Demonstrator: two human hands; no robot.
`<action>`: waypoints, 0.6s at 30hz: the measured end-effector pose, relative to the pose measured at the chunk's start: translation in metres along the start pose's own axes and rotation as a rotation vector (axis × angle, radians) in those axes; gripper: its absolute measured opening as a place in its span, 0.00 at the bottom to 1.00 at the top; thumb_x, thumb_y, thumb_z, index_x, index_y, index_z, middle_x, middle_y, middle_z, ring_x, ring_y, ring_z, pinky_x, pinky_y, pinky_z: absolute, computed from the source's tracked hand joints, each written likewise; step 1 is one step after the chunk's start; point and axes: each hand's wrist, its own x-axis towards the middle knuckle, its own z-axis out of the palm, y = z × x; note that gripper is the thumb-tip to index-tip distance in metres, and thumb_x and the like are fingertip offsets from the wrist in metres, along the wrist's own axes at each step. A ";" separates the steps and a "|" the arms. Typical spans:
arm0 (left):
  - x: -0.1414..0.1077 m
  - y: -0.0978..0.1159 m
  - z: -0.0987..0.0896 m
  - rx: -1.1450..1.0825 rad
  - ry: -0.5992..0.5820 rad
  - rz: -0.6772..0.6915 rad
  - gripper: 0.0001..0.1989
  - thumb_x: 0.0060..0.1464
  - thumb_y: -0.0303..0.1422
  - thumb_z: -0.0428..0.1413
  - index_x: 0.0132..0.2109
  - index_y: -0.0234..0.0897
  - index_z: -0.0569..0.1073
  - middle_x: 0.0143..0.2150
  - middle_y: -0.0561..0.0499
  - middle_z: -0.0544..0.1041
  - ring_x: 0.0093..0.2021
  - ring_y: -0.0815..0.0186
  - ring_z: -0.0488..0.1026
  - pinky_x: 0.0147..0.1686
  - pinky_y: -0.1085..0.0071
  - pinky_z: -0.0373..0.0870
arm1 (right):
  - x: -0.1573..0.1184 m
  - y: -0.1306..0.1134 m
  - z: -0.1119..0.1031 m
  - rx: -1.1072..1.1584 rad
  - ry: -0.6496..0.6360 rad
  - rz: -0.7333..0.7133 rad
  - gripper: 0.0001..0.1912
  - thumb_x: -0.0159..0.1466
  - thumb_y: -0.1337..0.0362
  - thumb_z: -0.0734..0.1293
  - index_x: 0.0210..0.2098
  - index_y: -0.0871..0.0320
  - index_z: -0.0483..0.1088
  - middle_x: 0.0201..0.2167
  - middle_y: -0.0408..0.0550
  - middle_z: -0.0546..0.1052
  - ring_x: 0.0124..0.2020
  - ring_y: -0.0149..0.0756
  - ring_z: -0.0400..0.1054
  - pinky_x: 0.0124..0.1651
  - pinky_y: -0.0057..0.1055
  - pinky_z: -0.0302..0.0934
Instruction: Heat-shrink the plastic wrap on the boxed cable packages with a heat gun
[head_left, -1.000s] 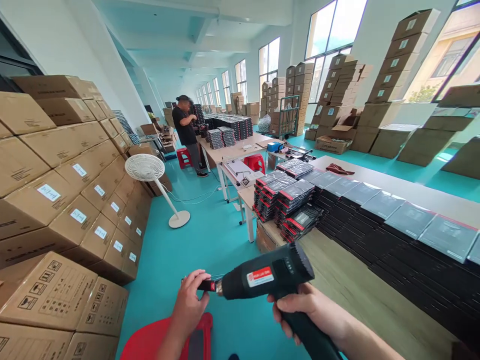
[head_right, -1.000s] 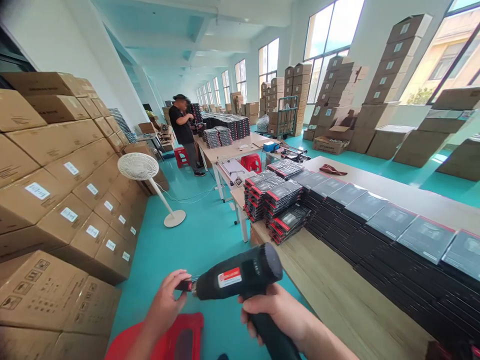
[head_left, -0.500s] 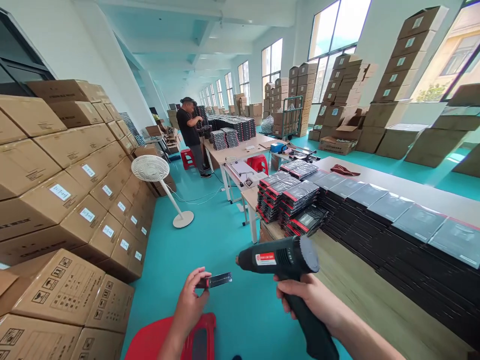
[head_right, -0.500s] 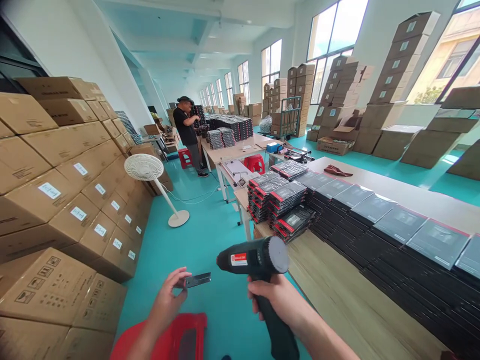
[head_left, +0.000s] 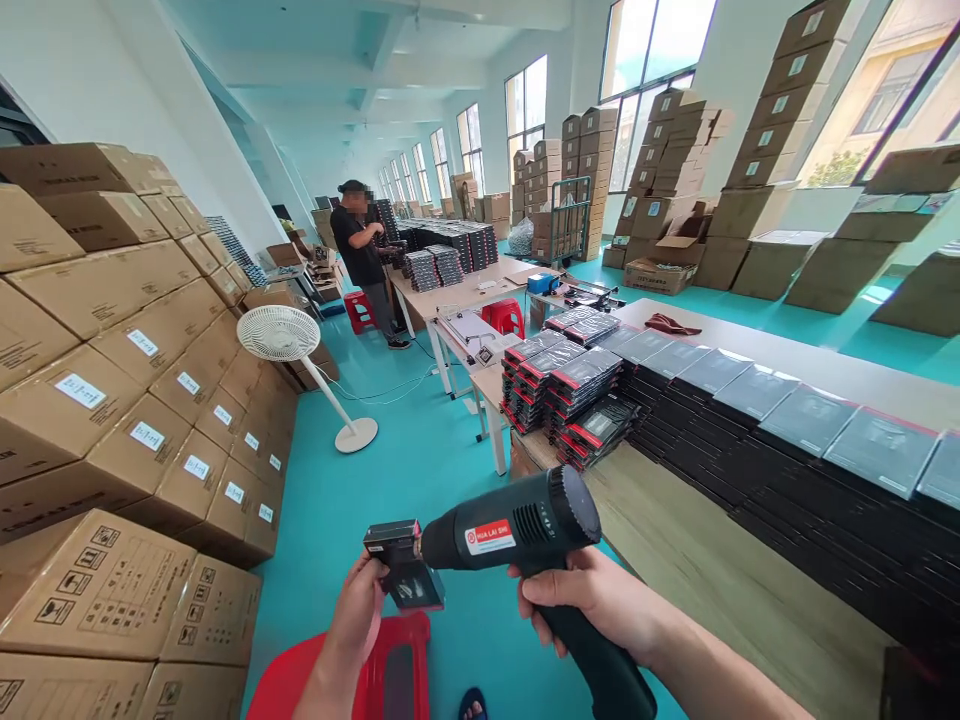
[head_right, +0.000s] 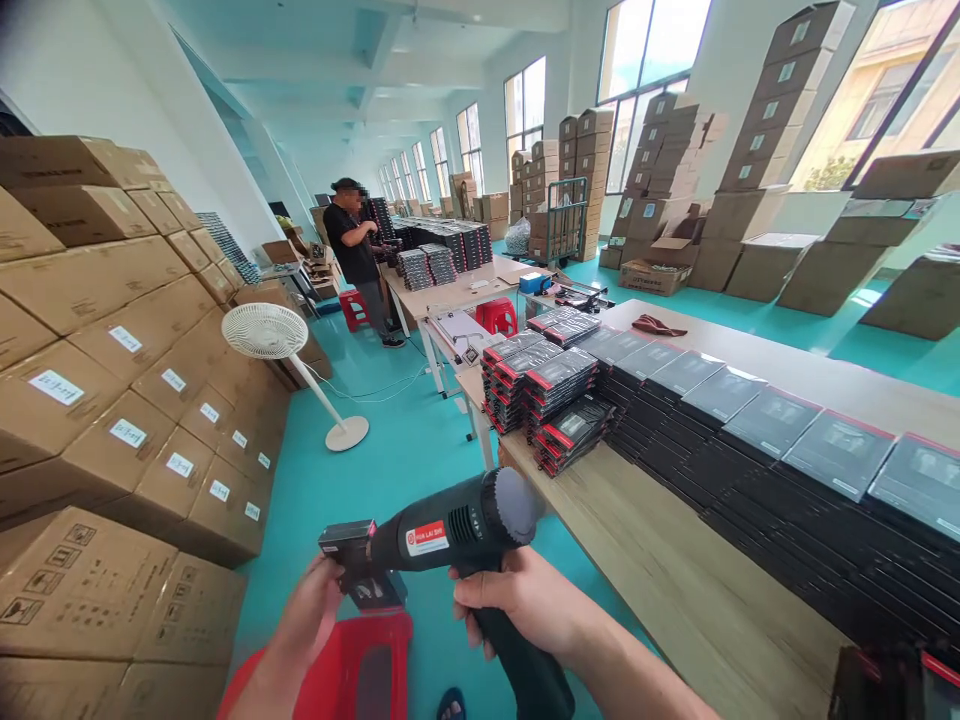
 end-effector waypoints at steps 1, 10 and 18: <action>0.000 0.000 0.001 -0.058 0.013 -0.052 0.13 0.40 0.30 0.60 0.37 0.33 0.79 0.34 0.47 0.82 0.36 0.57 0.76 0.33 0.67 0.71 | -0.001 0.002 0.002 -0.024 0.000 0.015 0.15 0.51 0.59 0.72 0.36 0.60 0.71 0.25 0.43 0.75 0.22 0.32 0.67 0.24 0.28 0.60; 0.002 -0.004 -0.009 -0.366 0.180 -0.236 0.08 0.42 0.26 0.51 0.31 0.35 0.73 0.24 0.49 0.78 0.22 0.59 0.73 0.23 0.64 0.71 | -0.010 0.055 -0.003 -0.149 0.013 0.113 0.13 0.47 0.63 0.68 0.33 0.57 0.68 0.22 0.40 0.71 0.22 0.32 0.65 0.24 0.29 0.58; -0.003 -0.007 -0.013 -0.472 0.128 -0.290 0.13 0.51 0.28 0.49 0.42 0.32 0.75 0.28 0.46 0.76 0.24 0.62 0.74 0.23 0.66 0.72 | -0.022 0.056 -0.011 -0.191 -0.084 0.130 0.10 0.48 0.66 0.70 0.32 0.60 0.72 0.23 0.42 0.74 0.25 0.32 0.65 0.29 0.29 0.55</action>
